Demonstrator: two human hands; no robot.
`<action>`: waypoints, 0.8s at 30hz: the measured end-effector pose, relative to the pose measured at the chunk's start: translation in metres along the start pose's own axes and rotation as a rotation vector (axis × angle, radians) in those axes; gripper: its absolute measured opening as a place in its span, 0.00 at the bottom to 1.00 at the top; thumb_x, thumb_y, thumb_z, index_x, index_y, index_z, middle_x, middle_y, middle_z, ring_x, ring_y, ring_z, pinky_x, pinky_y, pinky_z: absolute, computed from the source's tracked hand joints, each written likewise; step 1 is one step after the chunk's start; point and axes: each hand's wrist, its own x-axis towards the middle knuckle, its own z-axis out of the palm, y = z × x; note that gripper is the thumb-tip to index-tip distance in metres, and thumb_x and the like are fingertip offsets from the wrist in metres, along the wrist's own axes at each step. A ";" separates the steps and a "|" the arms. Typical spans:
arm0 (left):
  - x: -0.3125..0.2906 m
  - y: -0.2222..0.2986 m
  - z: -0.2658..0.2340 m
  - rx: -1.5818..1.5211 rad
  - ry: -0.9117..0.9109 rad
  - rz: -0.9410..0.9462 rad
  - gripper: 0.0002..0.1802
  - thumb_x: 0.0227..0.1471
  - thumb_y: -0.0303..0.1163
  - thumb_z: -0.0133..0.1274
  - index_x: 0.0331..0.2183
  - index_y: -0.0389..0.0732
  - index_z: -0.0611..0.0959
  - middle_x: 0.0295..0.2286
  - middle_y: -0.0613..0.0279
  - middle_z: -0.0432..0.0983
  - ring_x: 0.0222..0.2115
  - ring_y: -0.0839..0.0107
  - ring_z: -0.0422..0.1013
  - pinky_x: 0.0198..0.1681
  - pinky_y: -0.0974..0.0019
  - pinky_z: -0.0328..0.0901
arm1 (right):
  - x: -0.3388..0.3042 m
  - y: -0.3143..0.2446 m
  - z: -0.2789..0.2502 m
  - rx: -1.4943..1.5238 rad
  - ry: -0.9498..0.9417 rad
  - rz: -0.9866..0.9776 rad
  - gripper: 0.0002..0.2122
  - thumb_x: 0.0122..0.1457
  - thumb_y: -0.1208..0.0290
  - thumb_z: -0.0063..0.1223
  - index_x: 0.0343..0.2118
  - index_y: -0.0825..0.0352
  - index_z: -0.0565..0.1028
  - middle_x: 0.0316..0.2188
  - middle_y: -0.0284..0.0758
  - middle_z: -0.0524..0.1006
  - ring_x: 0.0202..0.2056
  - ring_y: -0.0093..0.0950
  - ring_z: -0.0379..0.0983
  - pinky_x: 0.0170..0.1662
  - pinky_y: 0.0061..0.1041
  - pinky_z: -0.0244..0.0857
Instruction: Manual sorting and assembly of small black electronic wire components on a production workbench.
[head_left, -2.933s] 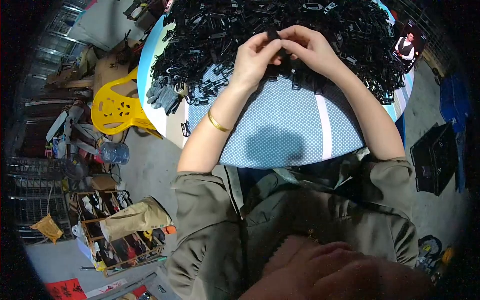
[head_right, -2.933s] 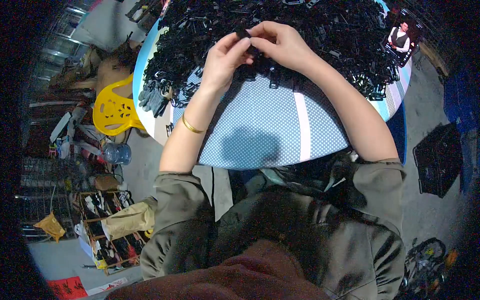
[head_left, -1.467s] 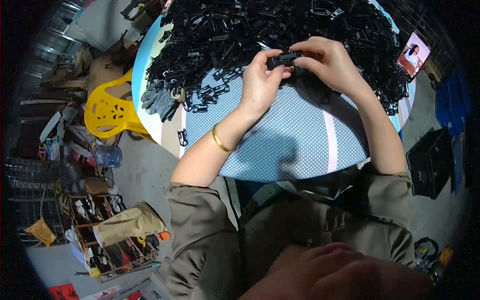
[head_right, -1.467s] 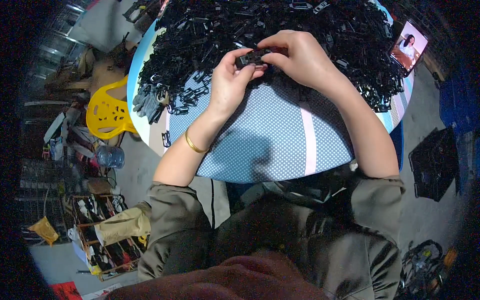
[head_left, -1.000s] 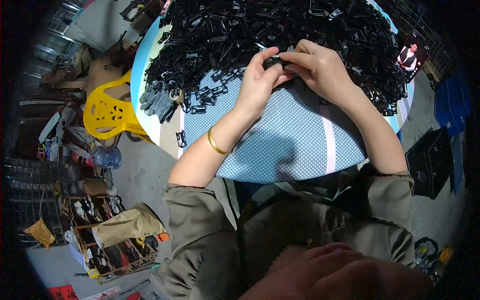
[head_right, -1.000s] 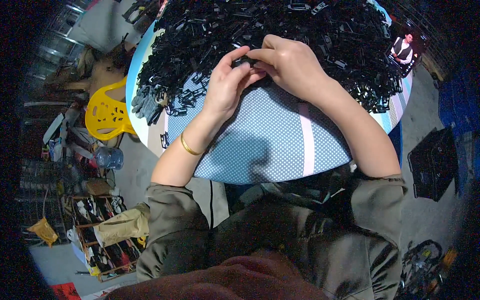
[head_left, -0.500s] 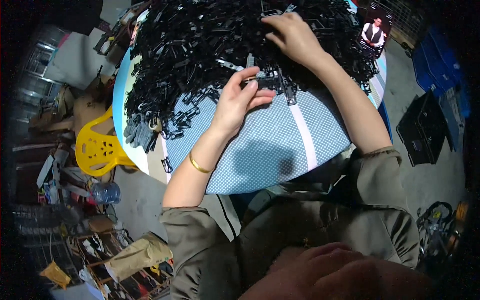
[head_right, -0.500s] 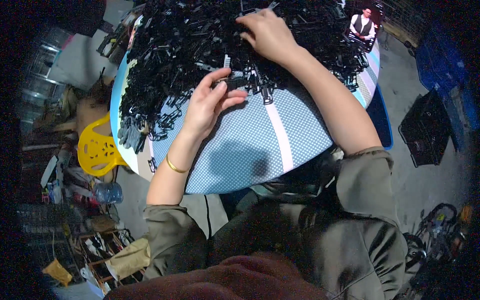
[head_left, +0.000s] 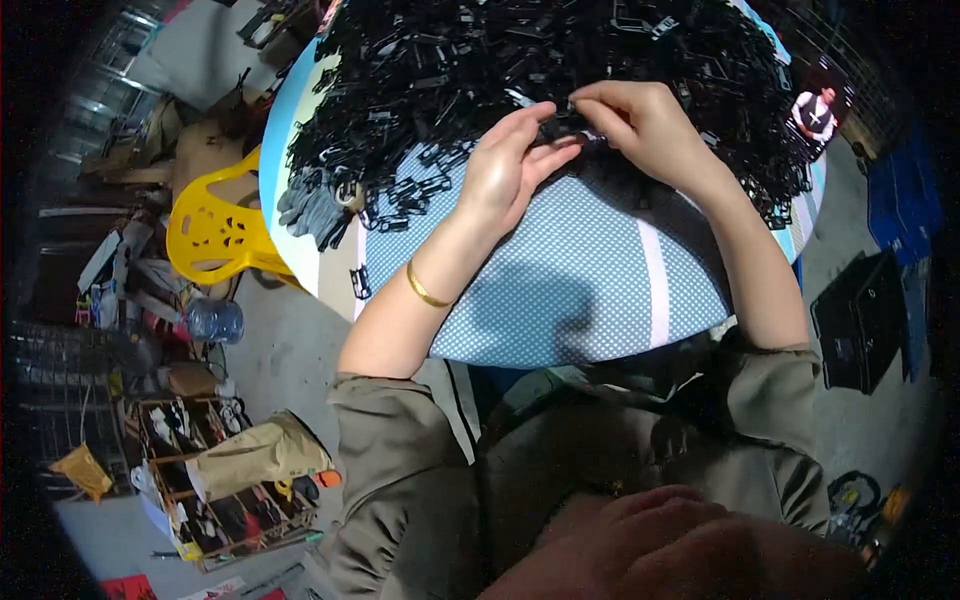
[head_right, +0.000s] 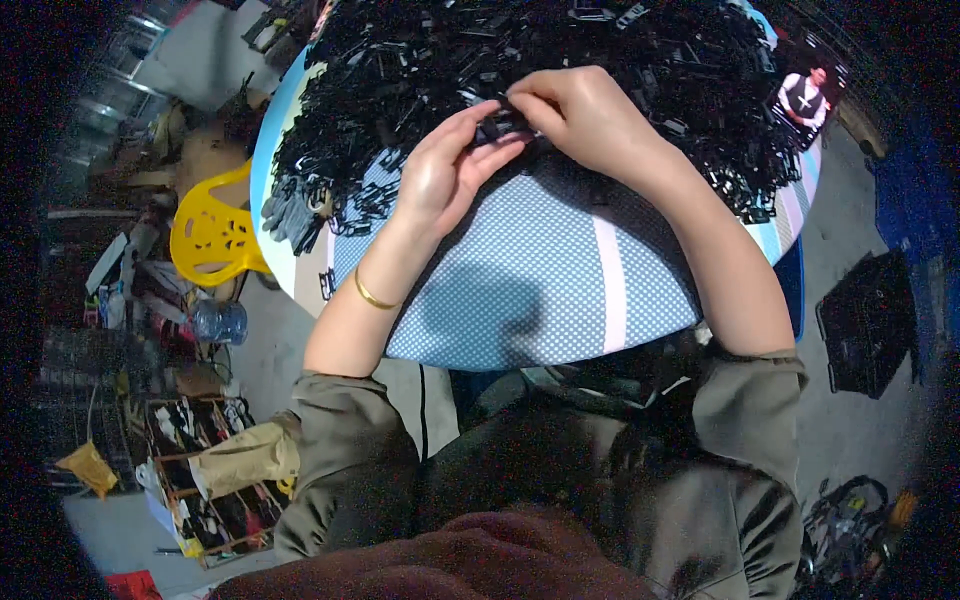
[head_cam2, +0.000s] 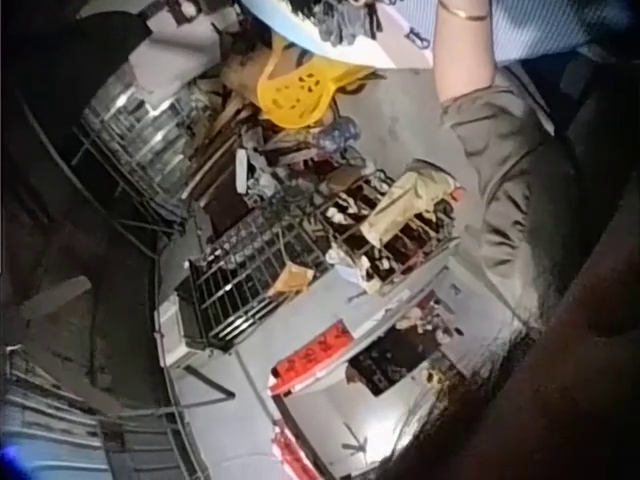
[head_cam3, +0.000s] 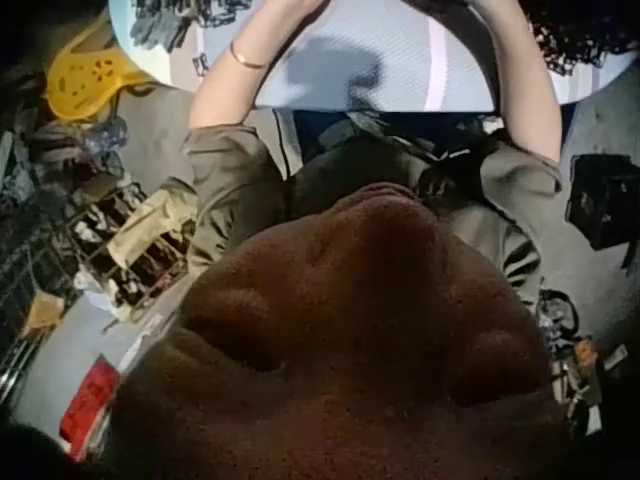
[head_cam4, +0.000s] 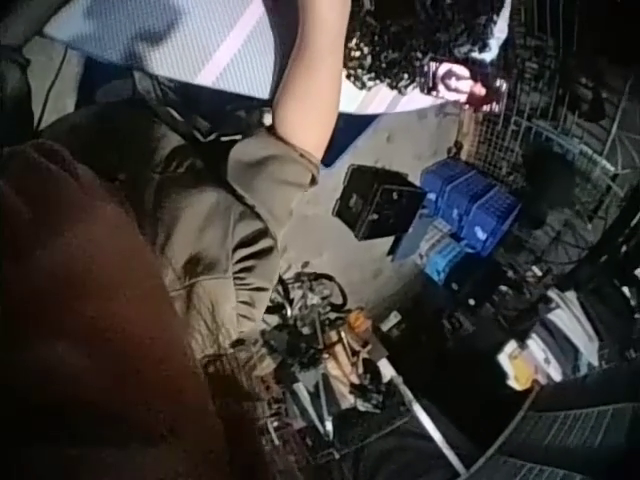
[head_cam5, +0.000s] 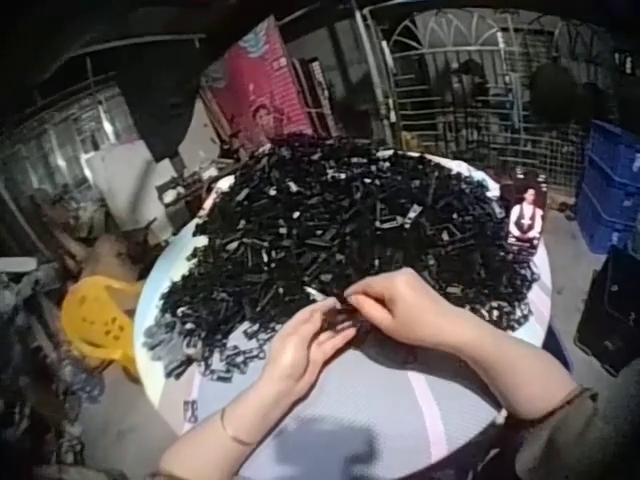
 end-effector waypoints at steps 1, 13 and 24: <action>-0.001 0.001 -0.002 0.005 -0.020 0.009 0.17 0.55 0.27 0.31 0.44 0.27 0.63 0.37 0.46 0.65 0.38 0.57 0.67 0.43 0.58 0.65 | 0.000 -0.002 0.004 -0.004 -0.007 -0.004 0.09 0.52 0.72 0.47 0.33 0.71 0.74 0.22 0.37 0.75 0.21 0.21 0.70 0.25 0.18 0.63; -0.002 -0.004 0.004 0.251 0.013 0.060 0.19 0.54 0.28 0.36 0.46 0.27 0.62 0.37 0.50 0.67 0.36 0.69 0.68 0.43 0.69 0.66 | -0.005 -0.009 0.008 -0.235 0.131 -0.142 0.07 0.49 0.75 0.50 0.31 0.70 0.74 0.23 0.39 0.75 0.21 0.28 0.71 0.24 0.21 0.64; -0.002 -0.004 0.003 0.398 0.053 0.172 0.19 0.50 0.26 0.44 0.45 0.30 0.65 0.34 0.54 0.71 0.31 0.72 0.71 0.36 0.74 0.68 | -0.006 -0.009 0.006 -0.279 0.175 -0.156 0.10 0.48 0.71 0.52 0.34 0.68 0.74 0.31 0.39 0.72 0.24 0.28 0.71 0.28 0.21 0.65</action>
